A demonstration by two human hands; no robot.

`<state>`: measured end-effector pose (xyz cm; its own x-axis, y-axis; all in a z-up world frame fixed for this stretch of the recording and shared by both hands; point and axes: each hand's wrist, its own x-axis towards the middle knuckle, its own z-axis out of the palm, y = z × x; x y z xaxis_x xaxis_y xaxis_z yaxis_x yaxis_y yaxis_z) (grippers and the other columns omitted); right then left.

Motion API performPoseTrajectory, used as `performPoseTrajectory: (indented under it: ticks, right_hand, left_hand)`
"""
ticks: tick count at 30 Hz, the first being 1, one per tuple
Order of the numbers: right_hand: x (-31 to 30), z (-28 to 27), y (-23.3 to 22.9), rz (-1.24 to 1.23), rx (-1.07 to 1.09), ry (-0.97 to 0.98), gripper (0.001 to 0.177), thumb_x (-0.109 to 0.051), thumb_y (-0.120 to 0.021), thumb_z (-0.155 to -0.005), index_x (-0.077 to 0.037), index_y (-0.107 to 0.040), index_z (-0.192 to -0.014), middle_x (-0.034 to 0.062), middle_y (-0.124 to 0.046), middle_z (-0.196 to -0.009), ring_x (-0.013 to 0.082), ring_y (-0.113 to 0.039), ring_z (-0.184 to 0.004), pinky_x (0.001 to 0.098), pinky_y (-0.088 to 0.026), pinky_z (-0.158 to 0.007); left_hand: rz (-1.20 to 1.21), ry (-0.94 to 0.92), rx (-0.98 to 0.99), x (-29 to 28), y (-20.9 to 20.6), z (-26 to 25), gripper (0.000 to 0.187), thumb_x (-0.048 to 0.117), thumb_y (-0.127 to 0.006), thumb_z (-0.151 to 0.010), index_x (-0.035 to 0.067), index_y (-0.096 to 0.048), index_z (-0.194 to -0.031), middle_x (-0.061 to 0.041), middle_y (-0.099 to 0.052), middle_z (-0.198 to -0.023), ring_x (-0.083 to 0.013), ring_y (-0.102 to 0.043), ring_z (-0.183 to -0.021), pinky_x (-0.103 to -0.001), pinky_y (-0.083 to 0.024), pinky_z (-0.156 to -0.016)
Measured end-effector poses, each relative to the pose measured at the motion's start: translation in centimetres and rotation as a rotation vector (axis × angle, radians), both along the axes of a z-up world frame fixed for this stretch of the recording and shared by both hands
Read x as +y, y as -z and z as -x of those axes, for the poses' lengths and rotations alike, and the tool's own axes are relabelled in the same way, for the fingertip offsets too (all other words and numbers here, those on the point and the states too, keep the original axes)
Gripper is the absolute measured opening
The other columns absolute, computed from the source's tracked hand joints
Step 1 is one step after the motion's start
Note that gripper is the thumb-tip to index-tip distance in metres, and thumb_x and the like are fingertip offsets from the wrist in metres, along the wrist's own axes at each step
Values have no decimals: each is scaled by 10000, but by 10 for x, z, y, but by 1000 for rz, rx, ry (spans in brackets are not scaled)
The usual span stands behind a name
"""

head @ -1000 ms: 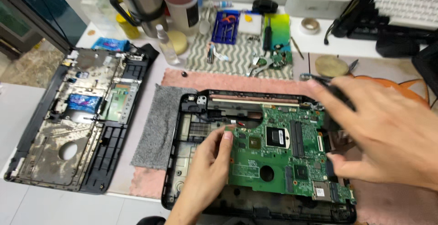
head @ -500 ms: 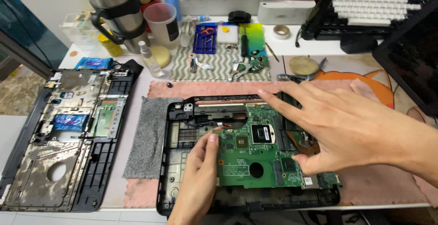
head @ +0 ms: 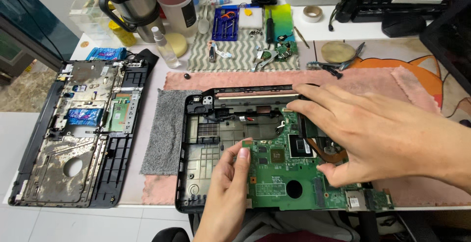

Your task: The person works on a disassembled laptop motherboard, using a screwdriver to remove screws and detach a cooling fan. They then lift the motherboard out of the chassis, flip it over, and continue to manipulate components and ribbon cables.

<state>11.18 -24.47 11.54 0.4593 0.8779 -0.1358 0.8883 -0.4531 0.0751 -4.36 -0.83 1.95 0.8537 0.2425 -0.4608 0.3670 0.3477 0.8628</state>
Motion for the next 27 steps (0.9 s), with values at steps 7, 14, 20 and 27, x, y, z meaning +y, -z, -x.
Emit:
performPoseTrajectory:
  ticks: [7, 14, 20, 27]
  right_hand:
    - [9, 3, 3, 18, -75, -81, 1319, -744, -960, -714, -99, -410, -1724, 193, -416, -1712, 374, -606, -1395, 507, -785, -704]
    - [19, -8, 14, -49, -65, -173, 1324, -756, -935, -756, -106, -401, -1778, 237, -459, -1703, 405, -640, -1336, 515, -699, -812]
    - [42, -13, 19, -10, 73, -127, 1320, -730, -965, -762, -225, -344, -1812, 198, -433, -1758, 398, -587, -1428, 560, -734, -782]
    - [64, -20, 33, -109, 147, -243, 1378, -797, -934, -796, -182, -304, -1855, 207, -439, -1778, 447, -540, -1461, 593, -531, -1041]
  left_hand:
    - [160, -43, 16, -6, -3, 0, 492, 297, -579, -1121, 78, -752, -1526, -137, -854, -1233, -168, -759, -1096, -335, -623, -915]
    - [263, -64, 15, -5, 6, -1, 504, 277, -607, -1105, 52, -724, -1540, -185, -891, -1199, -213, -815, -1039, -367, -670, -876]
    - [57, 58, 63, 6, 3, -3, 599, 409, -610, -1098, 173, -726, -1636, 24, -554, -1186, -66, -483, -1109, -269, -368, -968]
    - [132, 120, 86, 13, 7, -12, 578, 398, -513, -1121, 172, -686, -1624, -41, -812, -1291, -98, -728, -1191, -279, -604, -1047]
